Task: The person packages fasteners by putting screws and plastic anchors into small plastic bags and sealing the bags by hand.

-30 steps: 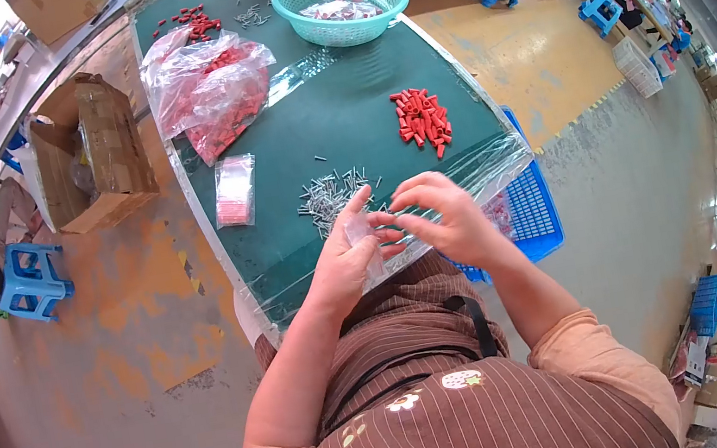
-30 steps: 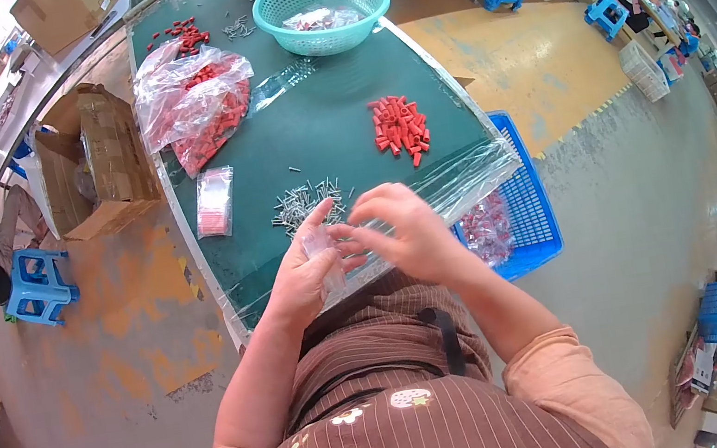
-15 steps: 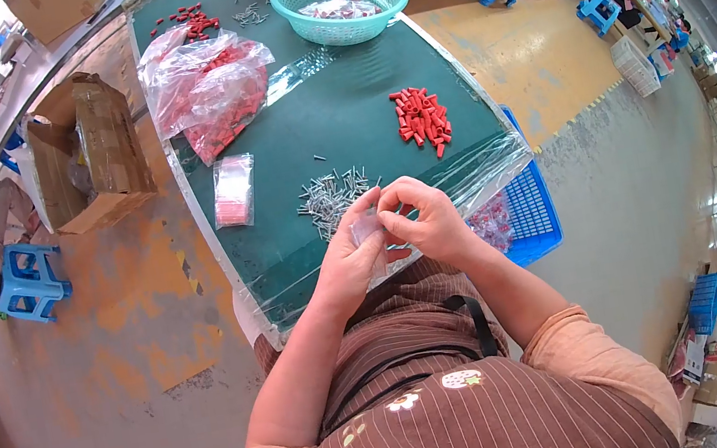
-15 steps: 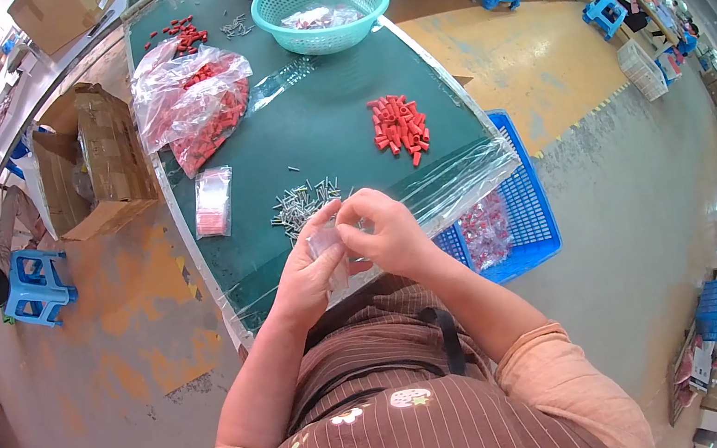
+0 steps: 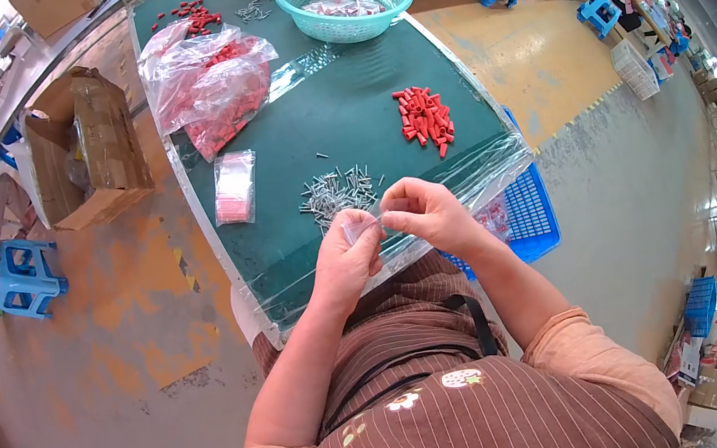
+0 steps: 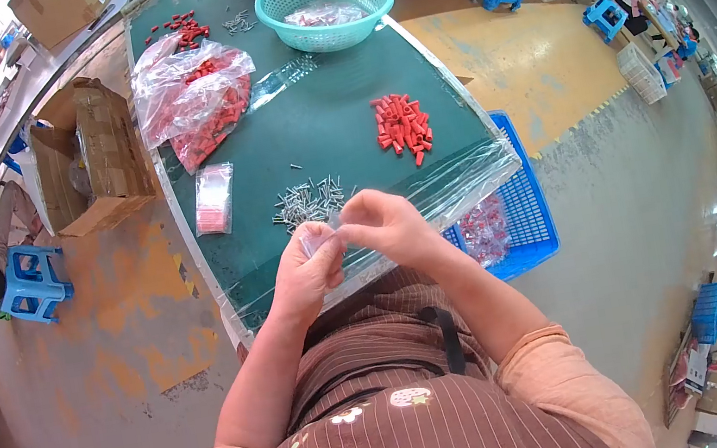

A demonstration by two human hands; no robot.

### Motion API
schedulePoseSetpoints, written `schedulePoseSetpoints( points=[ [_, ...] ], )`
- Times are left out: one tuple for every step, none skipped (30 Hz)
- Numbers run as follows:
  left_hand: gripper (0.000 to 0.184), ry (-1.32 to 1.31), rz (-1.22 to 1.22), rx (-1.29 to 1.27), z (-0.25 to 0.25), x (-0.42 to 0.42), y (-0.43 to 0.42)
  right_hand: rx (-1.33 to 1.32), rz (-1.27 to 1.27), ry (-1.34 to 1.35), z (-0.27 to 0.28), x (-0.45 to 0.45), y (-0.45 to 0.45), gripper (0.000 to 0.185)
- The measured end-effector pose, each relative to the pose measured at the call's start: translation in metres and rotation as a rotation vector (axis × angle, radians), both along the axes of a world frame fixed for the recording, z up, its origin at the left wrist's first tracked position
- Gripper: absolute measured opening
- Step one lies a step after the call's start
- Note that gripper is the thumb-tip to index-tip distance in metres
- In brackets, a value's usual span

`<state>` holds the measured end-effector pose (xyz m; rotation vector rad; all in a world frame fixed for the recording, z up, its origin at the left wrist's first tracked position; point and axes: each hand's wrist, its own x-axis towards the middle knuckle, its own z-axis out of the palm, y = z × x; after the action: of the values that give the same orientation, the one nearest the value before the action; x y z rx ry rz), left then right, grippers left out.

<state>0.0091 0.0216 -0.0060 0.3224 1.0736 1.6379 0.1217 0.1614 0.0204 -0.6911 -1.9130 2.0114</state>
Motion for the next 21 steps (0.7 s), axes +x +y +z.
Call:
schedulePoseSetpoints(
  points=[
    [0.01,0.009,-0.006,-0.022,0.003,0.0,0.0,0.014,0.016,-0.011,-0.004,0.001,0.001,0.009],
    [0.012,-0.005,-0.018,-0.028,0.006,0.0,-0.001,0.028,0.033,-0.023,-0.005,0.003,0.003,0.009],
    [0.015,-0.019,-0.029,-0.034,0.01,-0.002,-0.002,0.012,0.025,-0.013,-0.003,0.003,0.005,0.009],
    [0.018,-0.032,-0.04,-0.042,0.011,-0.004,-0.004,-0.004,0.016,-0.003,0.002,0.004,0.007,0.009],
    [0.021,-0.079,-0.049,-0.046,0.011,-0.006,-0.006,-0.02,0.006,0.007,0.005,0.005,0.01,0.009],
    [0.023,-0.126,-0.058,-0.05,0.009,-0.01,-0.008,-0.02,0.021,0.011,0.007,0.006,0.013,0.011],
    [0.026,-0.174,-0.067,-0.054,0.008,-0.012,-0.01,-0.021,0.048,0.005,0.01,0.006,0.014,0.011],
    [0.026,-0.207,-0.09,-0.047,0.009,-0.015,-0.011,-0.023,0.075,-0.001,0.014,0.006,0.014,0.011],
    [0.026,-0.24,-0.111,-0.04,0.011,-0.017,-0.012,-0.025,0.103,-0.007,0.016,0.006,0.014,0.011],
    [0.027,-0.273,-0.132,-0.033,0.012,-0.019,-0.011,-0.026,0.127,-0.017,0.018,0.005,0.014,0.012],
    [0.027,-0.254,-0.143,-0.031,0.012,-0.019,-0.011,-0.026,0.151,-0.027,0.019,0.005,0.014,0.013],
    [0.026,-0.236,-0.154,-0.029,0.012,-0.019,-0.011,-0.026,0.175,-0.037,0.02,0.004,0.014,0.014],
    [0.026,-0.217,-0.165,-0.026,0.013,-0.019,-0.01,-0.011,0.171,-0.047,0.021,0.004,0.015,0.015],
    [0.027,-0.164,-0.173,-0.062,0.015,-0.019,-0.009,0.003,0.168,-0.056,0.021,0.003,0.015,0.016],
    [0.027,-0.112,-0.182,-0.099,0.018,-0.018,-0.008,0.017,0.164,-0.065,0.022,0.003,0.016,0.018],
    [0.027,-0.06,-0.192,-0.136,0.02,-0.018,-0.007,0.011,0.186,-0.065,0.023,0.003,0.016,0.019],
    [0.027,-0.097,-0.235,-0.126,0.018,-0.019,-0.007,0.005,0.208,-0.064,0.025,0.002,0.016,0.021],
    [0.027,-0.134,-0.278,-0.114,0.015,-0.02,-0.006,-0.001,0.231,-0.065,0.026,0.002,0.016,0.023],
    [0.028,-0.171,-0.321,-0.103,0.012,-0.021,-0.006,-0.025,0.236,-0.053,0.026,0.002,0.016,0.024],
    [0.028,-0.226,-0.331,-0.081,0.01,-0.021,-0.006,-0.05,0.242,-0.04,0.027,0.002,0.016,0.024],
    [0.028,-0.28,-0.342,-0.06,0.008,-0.021,-0.006,-0.074,0.248,-0.027,0.027,0.002,0.015,0.024]
  ],
)
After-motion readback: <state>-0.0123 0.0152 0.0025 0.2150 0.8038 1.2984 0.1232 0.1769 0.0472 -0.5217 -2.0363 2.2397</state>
